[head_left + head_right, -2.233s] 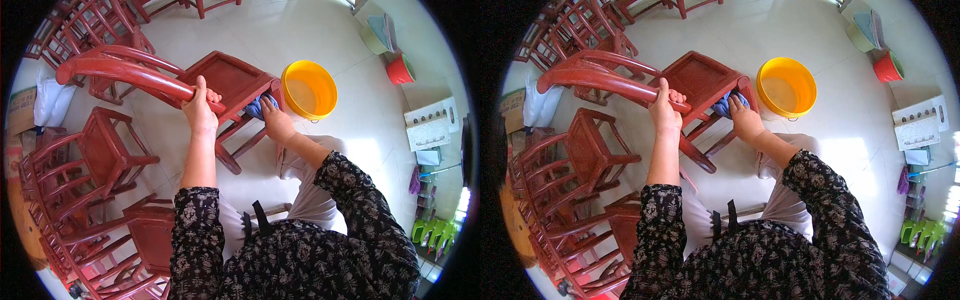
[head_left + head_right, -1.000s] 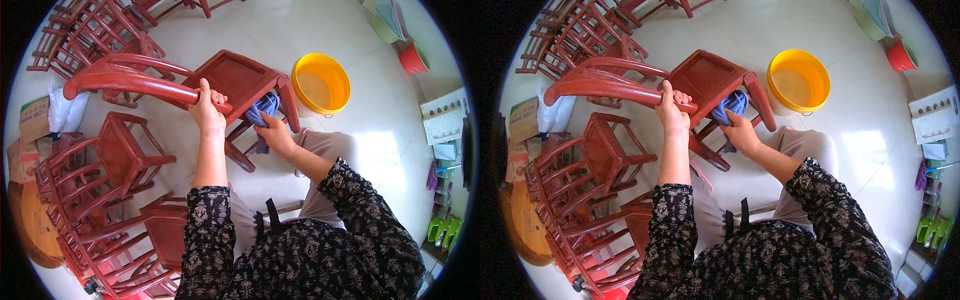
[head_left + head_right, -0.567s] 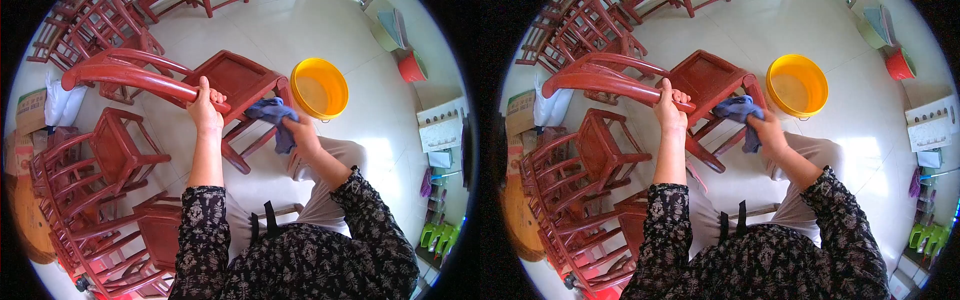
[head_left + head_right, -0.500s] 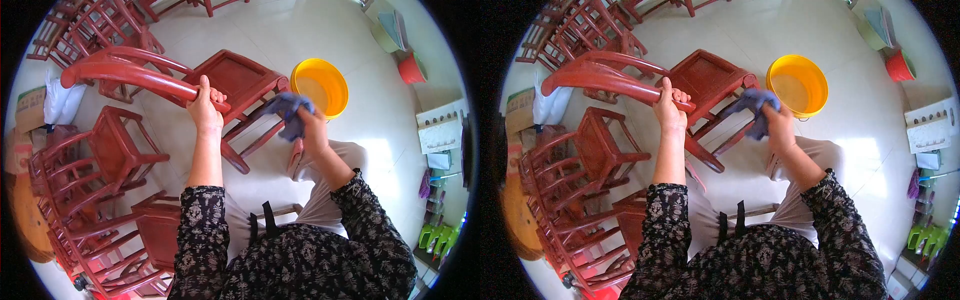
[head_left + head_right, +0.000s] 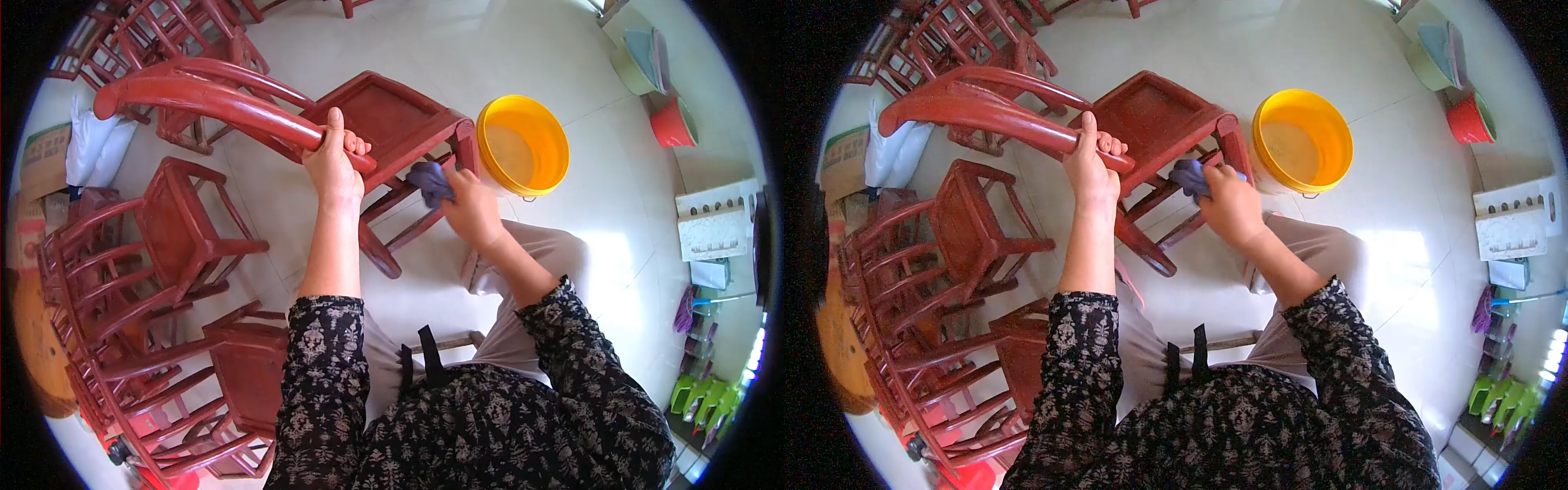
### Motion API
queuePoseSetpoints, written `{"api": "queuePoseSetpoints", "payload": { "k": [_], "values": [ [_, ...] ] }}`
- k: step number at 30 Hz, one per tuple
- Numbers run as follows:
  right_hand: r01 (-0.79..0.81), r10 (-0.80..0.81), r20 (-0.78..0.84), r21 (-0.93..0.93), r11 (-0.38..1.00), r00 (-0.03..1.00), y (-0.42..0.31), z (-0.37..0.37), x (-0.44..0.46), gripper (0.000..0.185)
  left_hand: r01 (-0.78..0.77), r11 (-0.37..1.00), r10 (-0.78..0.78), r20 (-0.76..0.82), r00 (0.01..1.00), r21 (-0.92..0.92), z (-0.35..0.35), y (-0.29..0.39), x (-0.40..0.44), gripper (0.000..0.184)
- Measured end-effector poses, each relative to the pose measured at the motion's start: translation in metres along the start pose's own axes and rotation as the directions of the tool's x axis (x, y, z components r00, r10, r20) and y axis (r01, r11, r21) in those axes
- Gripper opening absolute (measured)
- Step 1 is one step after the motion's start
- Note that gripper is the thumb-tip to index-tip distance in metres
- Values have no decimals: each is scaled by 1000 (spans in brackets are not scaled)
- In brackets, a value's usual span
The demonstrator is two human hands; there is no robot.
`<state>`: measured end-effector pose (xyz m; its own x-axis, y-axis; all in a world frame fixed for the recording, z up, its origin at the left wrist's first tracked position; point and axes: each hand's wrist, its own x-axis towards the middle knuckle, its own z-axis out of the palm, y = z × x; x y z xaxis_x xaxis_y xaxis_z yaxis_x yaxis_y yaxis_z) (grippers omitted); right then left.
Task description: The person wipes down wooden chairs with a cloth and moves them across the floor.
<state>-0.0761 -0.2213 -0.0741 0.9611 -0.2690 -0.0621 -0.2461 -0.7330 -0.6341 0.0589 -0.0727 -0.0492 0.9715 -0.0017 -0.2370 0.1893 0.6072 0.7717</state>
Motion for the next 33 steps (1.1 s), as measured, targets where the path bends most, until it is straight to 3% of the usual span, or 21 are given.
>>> {"api": "queuePoseSetpoints", "payload": {
  "k": [1, 4, 10, 12, 14, 16, 20, 22, 23, 24, 25, 26, 27, 32, 33],
  "values": [
    [112, -130, -41, -298, 948, 991, -3, 7, 1, 40, -2, 1000, 2, -3, 1000, -1, -1, -1, 1, 32],
    [38, -23, 59, -258, 965, 998, -13, 16, 6, 48, 24, 1000, -24, -12, 1000, -10, -2, -3, 3, 32],
    [212, -175, 152, -279, 937, 973, -9, 21, 12, 38, 16, 1000, -16, -19, 1000, -11, 0, -4, 1, 31],
    [275, -240, 137, -405, 872, 961, 0, 14, 17, 32, 24, 1000, -24, -18, 1000, 3, -1, -3, 1, 32],
    [133, -88, 111, -501, 855, 990, 12, 5, 25, 33, 21, 1000, -21, -5, 1000, -4, -2, -3, 1, 32],
    [121, -110, 52, -514, 849, 993, 28, -4, 27, 40, 18, 1000, -18, 5, 1000, -16, -3, -4, 1, 32],
    [84, -40, 83, -633, 769, 996, 17, 15, 9, 46, 11, 1000, -11, 5, 1000, -4, -2, -1, -1, 33],
    [104, -63, 130, -342, 934, 990, -2, 10, -7, 51, 10, 1000, -10, 0, 1000, 20, -1, 1, -1, 33],
    [120, -110, 102, -98, 988, 989, -5, 7, -9, 43, 8, 1000, -9, 18, 1000, 11, -1, 1, -1, 33],
    [125, -114, 109, -98, 987, 987, -4, 5, -7, 43, 8, 1000, -8, 35, 999, 3, -2, 1, -1, 33],
    [-27, -5, 154, 203, 979, 988, -1, 2, -3, 39, 6, 1000, -6, 23, 1000, -4, -1, 1, -1, 33],
    [-189, 88, 228, 473, 860, 970, 2, -1, 1, 36, 6, 1000, -5, 17, 1000, -4, -2, 1, -1, 33],
    [-143, 104, 116, 405, 903, 988, -5, -12, 4, 28, 5, 1000, -5, 9, 1000, -4, -1, 1, 0, 33],
    [4, 3, -27, 271, 963, 1000, -1, -27, 9, 26, 12, 1000, -12, -2, 1000, -15, -2, 1, 3, 34],
    [2, 10, -79, 147, 989, 997, -6, -26, 9, 29, 10, 1000, -10, -12, 1000, -29, 0, 1, 2, 35]
  ]
}}
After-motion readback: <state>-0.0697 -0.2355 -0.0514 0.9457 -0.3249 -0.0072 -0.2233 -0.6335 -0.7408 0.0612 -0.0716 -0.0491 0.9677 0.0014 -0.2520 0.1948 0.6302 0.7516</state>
